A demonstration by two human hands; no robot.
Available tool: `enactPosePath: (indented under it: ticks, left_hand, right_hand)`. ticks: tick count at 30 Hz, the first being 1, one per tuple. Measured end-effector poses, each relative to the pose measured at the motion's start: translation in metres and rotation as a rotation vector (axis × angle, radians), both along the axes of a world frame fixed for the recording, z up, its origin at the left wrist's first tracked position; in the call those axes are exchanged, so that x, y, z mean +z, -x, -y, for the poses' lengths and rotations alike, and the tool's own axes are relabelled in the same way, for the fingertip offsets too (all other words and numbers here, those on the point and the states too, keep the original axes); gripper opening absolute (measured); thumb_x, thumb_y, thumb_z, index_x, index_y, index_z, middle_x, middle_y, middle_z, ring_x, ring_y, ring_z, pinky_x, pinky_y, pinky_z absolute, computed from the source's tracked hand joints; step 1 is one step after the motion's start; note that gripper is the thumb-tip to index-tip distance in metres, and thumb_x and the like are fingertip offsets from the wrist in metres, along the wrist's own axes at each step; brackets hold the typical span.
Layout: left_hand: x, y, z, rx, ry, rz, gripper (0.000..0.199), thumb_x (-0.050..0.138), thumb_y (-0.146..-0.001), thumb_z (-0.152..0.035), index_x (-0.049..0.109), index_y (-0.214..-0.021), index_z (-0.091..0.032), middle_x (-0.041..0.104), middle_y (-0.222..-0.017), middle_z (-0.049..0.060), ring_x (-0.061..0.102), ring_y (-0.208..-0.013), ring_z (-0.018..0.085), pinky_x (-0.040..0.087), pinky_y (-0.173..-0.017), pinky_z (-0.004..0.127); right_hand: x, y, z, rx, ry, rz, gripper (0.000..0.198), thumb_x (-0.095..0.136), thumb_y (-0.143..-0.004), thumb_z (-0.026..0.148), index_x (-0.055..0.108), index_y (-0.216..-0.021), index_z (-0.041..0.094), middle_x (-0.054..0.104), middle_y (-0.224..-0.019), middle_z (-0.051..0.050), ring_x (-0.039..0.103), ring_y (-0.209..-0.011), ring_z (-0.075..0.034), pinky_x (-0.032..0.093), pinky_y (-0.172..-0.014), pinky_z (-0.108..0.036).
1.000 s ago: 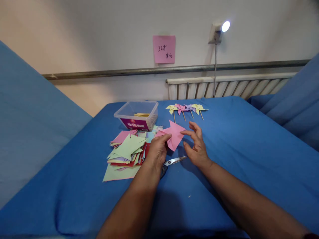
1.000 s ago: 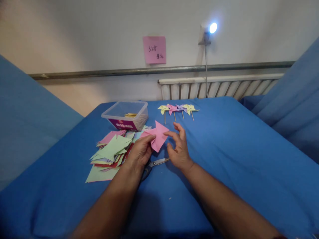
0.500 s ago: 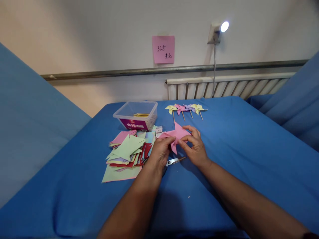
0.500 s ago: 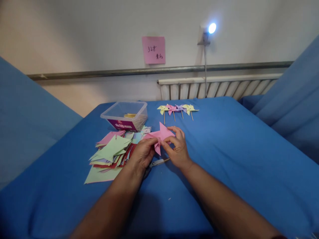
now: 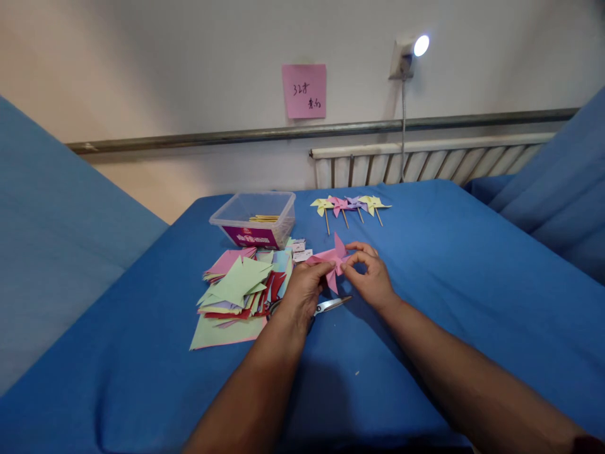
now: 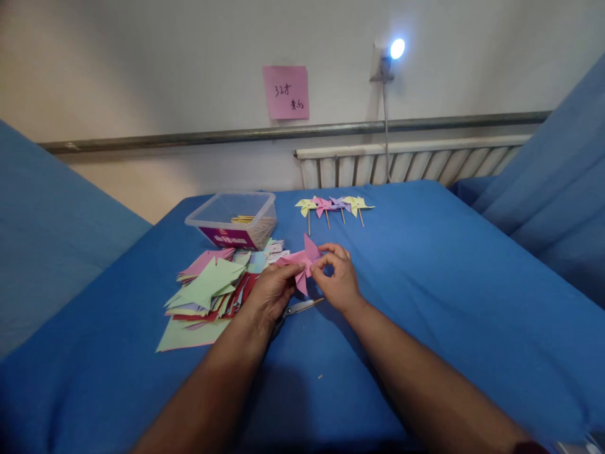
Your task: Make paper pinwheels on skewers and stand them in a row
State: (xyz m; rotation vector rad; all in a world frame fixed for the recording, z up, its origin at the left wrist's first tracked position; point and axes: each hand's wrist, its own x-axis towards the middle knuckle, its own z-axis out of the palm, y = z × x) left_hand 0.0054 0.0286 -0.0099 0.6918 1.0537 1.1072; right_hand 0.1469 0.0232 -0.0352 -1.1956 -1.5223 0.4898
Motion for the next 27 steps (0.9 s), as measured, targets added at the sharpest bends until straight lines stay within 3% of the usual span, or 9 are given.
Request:
enactPosePath:
  ticks: [27]
  left_hand:
    - [0.0031,-0.0031,0.0011,0.013,0.036,-0.058,0.02,0.078,-0.053,-0.019,0.064,-0.065,-0.013,0.061,-0.059,0.001,0.056,-0.055,0.012,0.043,-0.056,0.025]
  right_hand:
    - [0.0065,0.003,0.0048,-0.038,-0.055,0.083,0.012,0.061,-0.073,0.021,0.057,-0.062,0.023,0.062,-0.102,-0.006,0.055,-0.102,-0.024,0.041,-0.093,-0.043]
